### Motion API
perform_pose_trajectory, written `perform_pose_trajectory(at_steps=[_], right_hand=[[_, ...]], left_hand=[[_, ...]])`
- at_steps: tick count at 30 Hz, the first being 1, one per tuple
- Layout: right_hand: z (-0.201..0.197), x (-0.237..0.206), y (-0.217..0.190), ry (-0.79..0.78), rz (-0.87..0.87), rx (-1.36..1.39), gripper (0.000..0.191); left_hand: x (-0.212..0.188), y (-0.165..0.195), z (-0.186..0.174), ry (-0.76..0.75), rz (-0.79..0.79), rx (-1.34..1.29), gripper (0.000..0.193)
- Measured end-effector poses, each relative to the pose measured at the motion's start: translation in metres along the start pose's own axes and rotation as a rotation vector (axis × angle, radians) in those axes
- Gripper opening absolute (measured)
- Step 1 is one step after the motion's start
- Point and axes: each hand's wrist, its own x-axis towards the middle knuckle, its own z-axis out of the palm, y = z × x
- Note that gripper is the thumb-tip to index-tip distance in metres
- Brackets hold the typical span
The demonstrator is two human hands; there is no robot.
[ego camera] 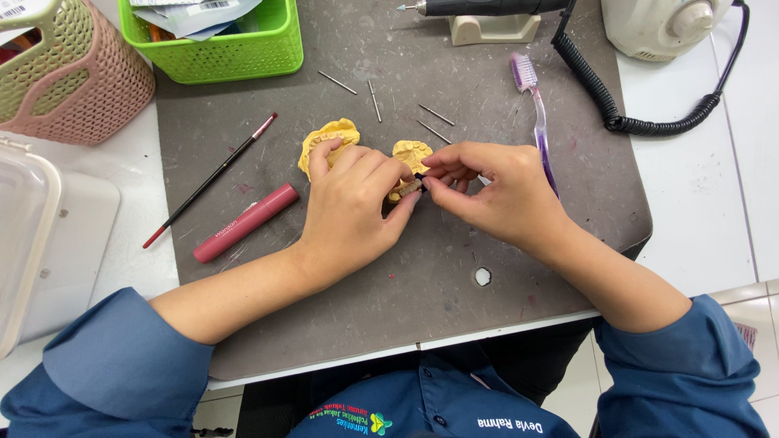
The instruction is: The person uses a rotary handpiece to grind a small tooth-shaped object and repeatedly places it into a yellow dental mold to check fit. The person handles the mold, the tooth-shaped object, and the rotary tool throughout the clip.
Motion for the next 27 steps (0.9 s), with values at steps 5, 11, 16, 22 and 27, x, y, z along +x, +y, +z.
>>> perform_pose_trajectory(at_steps=[5, 11, 16, 22, 27], right_hand=[[0.0013, -0.0017, 0.0003, 0.017, 0.009, 0.015, 0.022], [0.0021, -0.0019, 0.0015, 0.028, -0.009, -0.009, 0.022], [0.0012, -0.0027, 0.0017, 0.024, -0.015, -0.005, 0.021], [0.0008, -0.001, 0.0017, 0.016, -0.023, -0.015, 0.022], [-0.0035, -0.0007, -0.0035, -0.016, 0.028, -0.005, 0.022]], left_hand=[[-0.0005, -0.0009, -0.0004, 0.025, 0.03, -0.02, 0.016], [-0.0001, -0.0013, -0.0019, 0.034, 0.059, -0.01, 0.014], [-0.0005, -0.0009, -0.0029, 0.049, 0.059, -0.012, 0.013], [0.0002, 0.0013, -0.0048, 0.006, 0.045, 0.011, 0.013], [-0.0003, 0.0022, -0.0052, 0.009, 0.068, 0.043, 0.013]])
